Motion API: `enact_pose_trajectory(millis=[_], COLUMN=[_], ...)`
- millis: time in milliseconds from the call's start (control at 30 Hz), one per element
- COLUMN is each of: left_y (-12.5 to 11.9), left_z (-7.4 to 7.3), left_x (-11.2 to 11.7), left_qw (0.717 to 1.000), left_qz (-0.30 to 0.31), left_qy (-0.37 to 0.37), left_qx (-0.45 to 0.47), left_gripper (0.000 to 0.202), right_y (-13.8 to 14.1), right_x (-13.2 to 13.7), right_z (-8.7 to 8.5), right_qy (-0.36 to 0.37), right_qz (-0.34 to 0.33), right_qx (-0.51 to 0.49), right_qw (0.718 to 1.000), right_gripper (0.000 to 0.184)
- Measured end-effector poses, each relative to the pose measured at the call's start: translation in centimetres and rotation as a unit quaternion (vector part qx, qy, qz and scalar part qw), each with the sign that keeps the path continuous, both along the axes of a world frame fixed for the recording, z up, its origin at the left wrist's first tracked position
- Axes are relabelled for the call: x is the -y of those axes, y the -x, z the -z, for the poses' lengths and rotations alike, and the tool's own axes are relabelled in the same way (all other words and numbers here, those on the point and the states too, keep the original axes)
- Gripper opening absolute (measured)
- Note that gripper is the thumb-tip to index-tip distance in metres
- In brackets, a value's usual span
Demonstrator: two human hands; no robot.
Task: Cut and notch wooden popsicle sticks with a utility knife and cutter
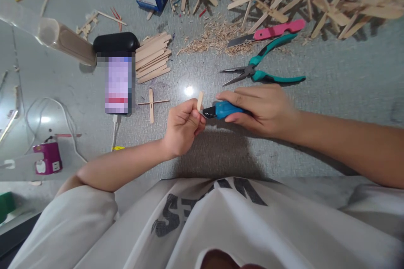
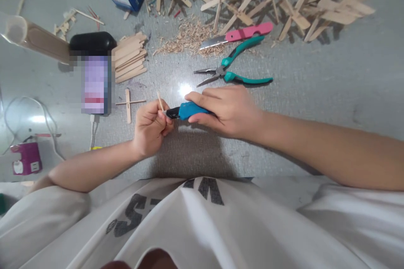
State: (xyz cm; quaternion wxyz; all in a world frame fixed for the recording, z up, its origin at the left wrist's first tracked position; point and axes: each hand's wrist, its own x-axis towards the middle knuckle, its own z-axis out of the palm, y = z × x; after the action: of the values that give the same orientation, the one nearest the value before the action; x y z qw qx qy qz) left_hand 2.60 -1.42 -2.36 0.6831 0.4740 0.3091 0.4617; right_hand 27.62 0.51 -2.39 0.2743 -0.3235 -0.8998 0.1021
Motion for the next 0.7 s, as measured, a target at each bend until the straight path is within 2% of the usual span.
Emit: enact_pose_trajectory(millis=[200,300,567,700], left_y=[0.2,0.1,-0.2,-0.2], left_z=[-0.2,-0.3,-0.4,-0.4], left_x=[-0.2,-0.3,-0.2,-0.1], left_qw=[0.999,0.997,0.994,0.993], left_qz=[0.017,0.036,0.017,0.007], left_qy=[0.044,0.062,0.105,0.110], left_qx=[-0.002,0.024,0.030,0.029], left_gripper=[0.052,0.052,0.058,0.057], right_y=[0.7,1.0,1.1,1.1], right_x=[0.6,0.6,0.3,0.1], right_z=[0.0,0.3,0.9,0.8], right_qy=[0.078,0.086,0.009,-0.057], right_qz=[0.042,0.058,0.089,0.091], right_qx=[-0.026,-0.055,-0.079,-0.076], right_qw=[0.996,0.993,0.993,0.991], right_gripper=[0.060,0.062,0.059,0.058])
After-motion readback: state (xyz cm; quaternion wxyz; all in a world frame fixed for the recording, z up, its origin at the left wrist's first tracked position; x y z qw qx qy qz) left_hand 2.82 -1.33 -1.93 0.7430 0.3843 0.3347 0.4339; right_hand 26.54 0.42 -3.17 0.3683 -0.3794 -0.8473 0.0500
